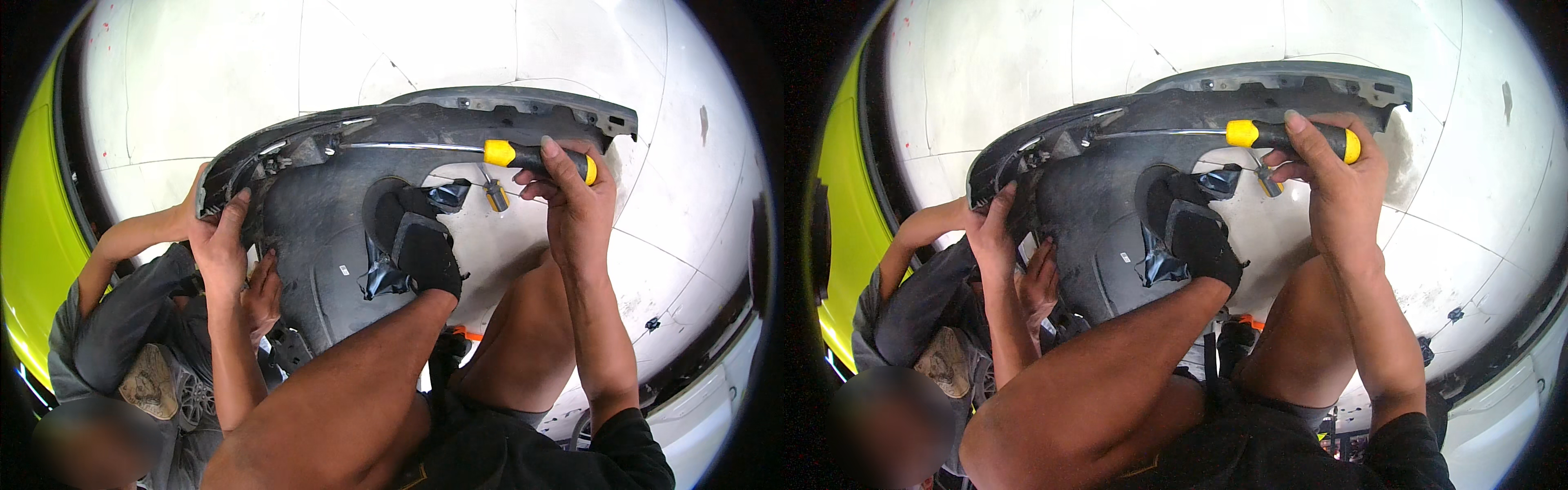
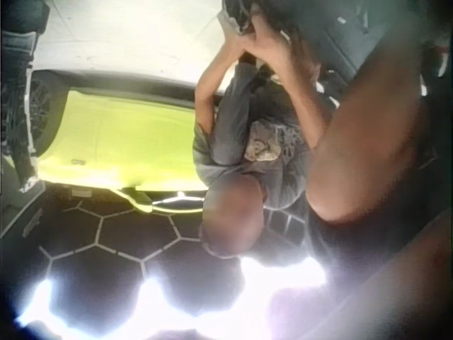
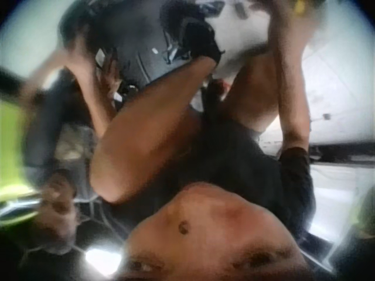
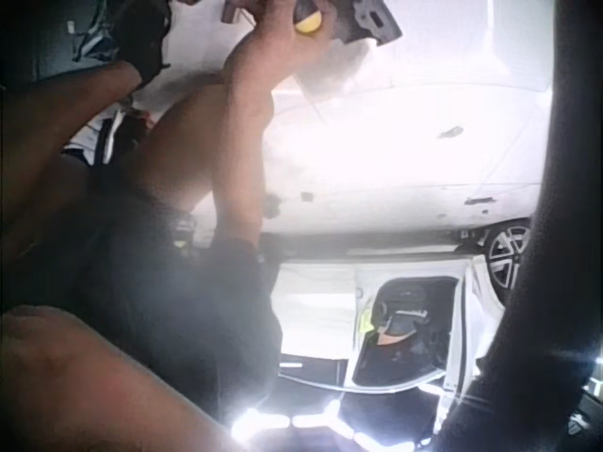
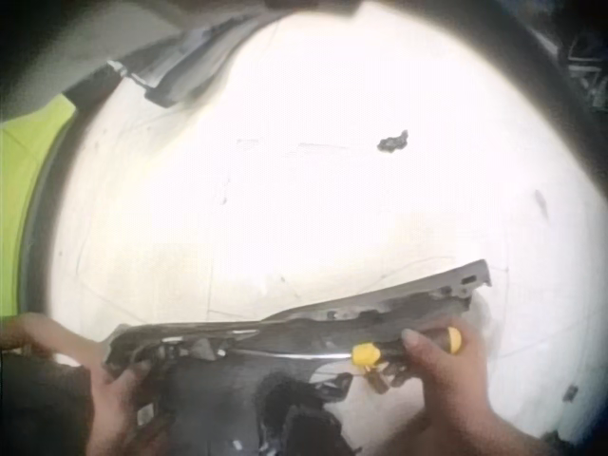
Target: The person removes a black plastic trim piece from a car bumper using a screwdriver, then peels a protective film from a white side mirror cover. The person works on the floor and later stands to handle the mirror cover.
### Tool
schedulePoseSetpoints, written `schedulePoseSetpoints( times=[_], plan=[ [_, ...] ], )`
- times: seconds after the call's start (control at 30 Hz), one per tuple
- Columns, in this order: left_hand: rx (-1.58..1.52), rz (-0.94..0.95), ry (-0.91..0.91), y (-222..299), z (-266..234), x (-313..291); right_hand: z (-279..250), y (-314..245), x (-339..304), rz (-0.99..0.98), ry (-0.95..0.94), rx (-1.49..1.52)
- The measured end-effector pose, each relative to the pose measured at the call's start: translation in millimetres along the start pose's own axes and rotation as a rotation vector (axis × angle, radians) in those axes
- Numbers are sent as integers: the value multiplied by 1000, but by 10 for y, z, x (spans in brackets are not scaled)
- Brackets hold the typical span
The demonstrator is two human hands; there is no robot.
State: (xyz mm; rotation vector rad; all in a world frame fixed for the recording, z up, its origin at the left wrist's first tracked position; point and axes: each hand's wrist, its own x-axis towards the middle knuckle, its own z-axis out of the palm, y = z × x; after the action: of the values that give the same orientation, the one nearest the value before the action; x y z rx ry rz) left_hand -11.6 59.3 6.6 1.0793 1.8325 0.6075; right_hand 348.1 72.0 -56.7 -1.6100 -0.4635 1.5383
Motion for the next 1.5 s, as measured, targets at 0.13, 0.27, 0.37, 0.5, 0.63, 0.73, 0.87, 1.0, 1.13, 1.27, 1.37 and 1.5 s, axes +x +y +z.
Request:
schedulePoseSetpoints(
  times=[0.13, 0.27, 0.37, 0.5, 0.63, 0.73, 0.87, 1.0, 1.13, 1.27, 1.37, 1.5],
  plan=[
    [-9, -24, 32, -29, 8, -1, 33, 39, 20, -16, -13, 8],
    [0, -32, 57, -31, 7, -14, 26, -8, 45, -30, 12, -38],
    [15, -24, 56, -85, -30, -8, 18, -2, 57, -35, -22, -40],
    [-16, -37, 60, -73, -10, -14, 47, -3, 40, -36, -31, -44],
    [-44, -57, 63, -45, 1, -24, 73, -37, 25, -33, -16, -7],
    [-41, -38, 75, -27, 27, -32, 56, -31, 48, -41, -30, 10],
    [-49, -48, 88, -9, 44, -35, 56, -31, 52, -45, -30, -3],
    [-62, -71, 88, -53, 14, -40, 56, -24, 57, -52, -45, -16],
    [-67, -61, 107, -40, 33, -46, 58, -53, 4, -74, -38, -66],
    [-65, -52, 100, -42, 40, -22, 111, -78, -33, -187, -27, -173],
    [-56, -65, 117, 6, 38, -64, -41, -304, 79, -30, -154, -328],
    [-57, -85, 113, -57, 37, -24, -115, -775, 225, 208, -280, -557]
  ],
)
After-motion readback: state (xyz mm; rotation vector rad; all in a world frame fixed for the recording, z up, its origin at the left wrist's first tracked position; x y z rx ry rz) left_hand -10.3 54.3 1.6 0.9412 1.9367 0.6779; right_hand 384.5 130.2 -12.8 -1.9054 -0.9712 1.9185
